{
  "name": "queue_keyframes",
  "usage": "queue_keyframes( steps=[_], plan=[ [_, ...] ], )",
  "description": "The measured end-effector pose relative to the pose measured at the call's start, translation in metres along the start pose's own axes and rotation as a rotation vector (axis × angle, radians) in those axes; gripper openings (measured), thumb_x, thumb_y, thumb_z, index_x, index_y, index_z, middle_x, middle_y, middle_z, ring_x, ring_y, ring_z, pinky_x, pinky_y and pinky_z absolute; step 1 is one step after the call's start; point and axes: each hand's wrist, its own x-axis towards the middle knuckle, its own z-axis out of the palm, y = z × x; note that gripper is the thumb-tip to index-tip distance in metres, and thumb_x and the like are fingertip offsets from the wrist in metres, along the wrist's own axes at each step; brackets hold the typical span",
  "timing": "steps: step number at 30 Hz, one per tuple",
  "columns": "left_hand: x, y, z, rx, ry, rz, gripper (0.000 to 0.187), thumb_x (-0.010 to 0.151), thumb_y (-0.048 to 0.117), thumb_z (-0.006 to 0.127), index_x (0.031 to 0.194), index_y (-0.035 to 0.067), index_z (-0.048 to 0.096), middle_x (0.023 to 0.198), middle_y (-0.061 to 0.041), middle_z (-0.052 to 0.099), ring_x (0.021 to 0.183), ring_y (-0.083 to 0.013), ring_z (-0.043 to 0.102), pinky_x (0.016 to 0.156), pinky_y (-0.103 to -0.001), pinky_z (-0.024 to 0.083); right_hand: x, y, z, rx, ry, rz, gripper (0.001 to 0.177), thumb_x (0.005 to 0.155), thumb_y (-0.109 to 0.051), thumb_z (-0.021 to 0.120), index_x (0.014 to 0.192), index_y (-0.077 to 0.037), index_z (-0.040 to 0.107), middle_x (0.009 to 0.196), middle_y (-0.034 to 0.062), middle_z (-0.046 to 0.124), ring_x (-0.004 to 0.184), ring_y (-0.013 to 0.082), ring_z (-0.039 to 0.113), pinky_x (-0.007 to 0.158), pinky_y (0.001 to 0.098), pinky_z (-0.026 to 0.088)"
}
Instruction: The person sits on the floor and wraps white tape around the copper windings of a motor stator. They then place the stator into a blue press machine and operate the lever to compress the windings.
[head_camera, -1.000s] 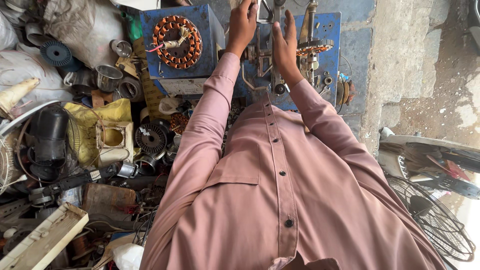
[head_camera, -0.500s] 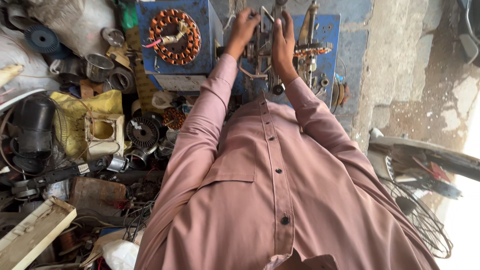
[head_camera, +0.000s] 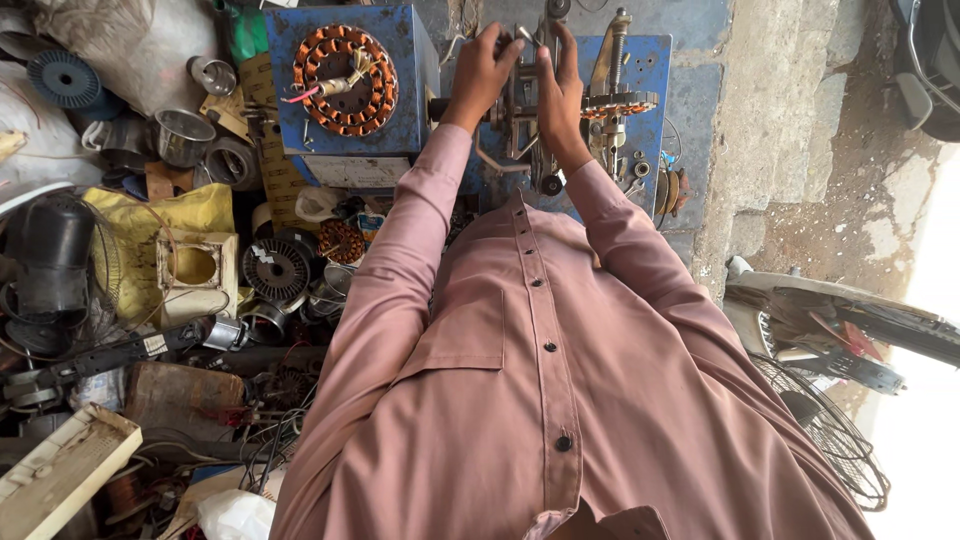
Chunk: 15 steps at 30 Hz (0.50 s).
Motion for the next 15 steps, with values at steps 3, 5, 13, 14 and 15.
queue_keyframes(
  steps=[3, 5, 13, 14, 15],
  plan=[
    [0.0, -0.005, 0.007, 0.144, 0.035, 0.026, 0.032, 0.099, 0.031, 0.068, 0.092, 0.0, 0.062, 0.078, -0.019, 0.073, 0.073, -0.0389, 0.072, 0.061, -0.045, 0.052, 0.0, -0.001, -0.002, -0.05, -0.024, -0.034, 0.05, 0.114, -0.036, 0.05, 0.156, -0.01, 0.041, 0.155, 0.0176, 0.056, 0.144, 0.0299, 0.055, 0.119, 0.0368, 0.041],
    [0.002, -0.013, 0.011, 0.212, -0.019, -0.105, 0.033, 0.1, 0.03, 0.065, 0.088, -0.001, 0.061, 0.074, -0.022, 0.069, 0.068, -0.0405, 0.07, 0.059, -0.049, 0.05, -0.001, -0.002, -0.002, -0.025, -0.05, -0.002, 0.051, 0.113, -0.04, 0.049, 0.156, -0.013, 0.04, 0.155, 0.0165, 0.057, 0.141, 0.0305, 0.058, 0.116, 0.037, 0.044],
    [-0.019, -0.007, 0.014, 0.484, 0.005, -0.099, 0.019, 0.098, 0.018, 0.058, 0.088, 0.003, 0.065, 0.086, -0.021, 0.07, 0.086, -0.044, 0.066, 0.075, -0.053, 0.052, -0.017, -0.001, -0.007, -0.141, -0.176, 0.115, 0.06, 0.114, -0.049, 0.041, 0.164, -0.02, 0.028, 0.156, 0.0194, 0.055, 0.145, 0.0345, 0.055, 0.12, 0.0408, 0.043],
    [-0.024, -0.002, 0.012, 0.53, -0.017, -0.104, 0.018, 0.097, 0.017, 0.057, 0.089, 0.003, 0.065, 0.088, -0.02, 0.07, 0.089, -0.043, 0.066, 0.078, -0.053, 0.053, -0.02, 0.001, -0.007, -0.135, -0.199, 0.177, 0.063, 0.112, -0.051, 0.04, 0.165, -0.021, 0.025, 0.154, 0.0186, 0.058, 0.144, 0.033, 0.059, 0.119, 0.0399, 0.044],
    [-0.029, 0.004, 0.009, 0.59, -0.035, -0.117, 0.016, 0.094, 0.017, 0.057, 0.088, 0.004, 0.065, 0.089, -0.017, 0.071, 0.092, -0.0408, 0.066, 0.078, -0.056, 0.051, -0.022, 0.003, -0.008, -0.137, -0.209, 0.141, 0.063, 0.113, -0.05, 0.04, 0.166, -0.02, 0.024, 0.158, 0.0202, 0.051, 0.147, 0.0344, 0.052, 0.121, 0.0406, 0.042]
  ],
)
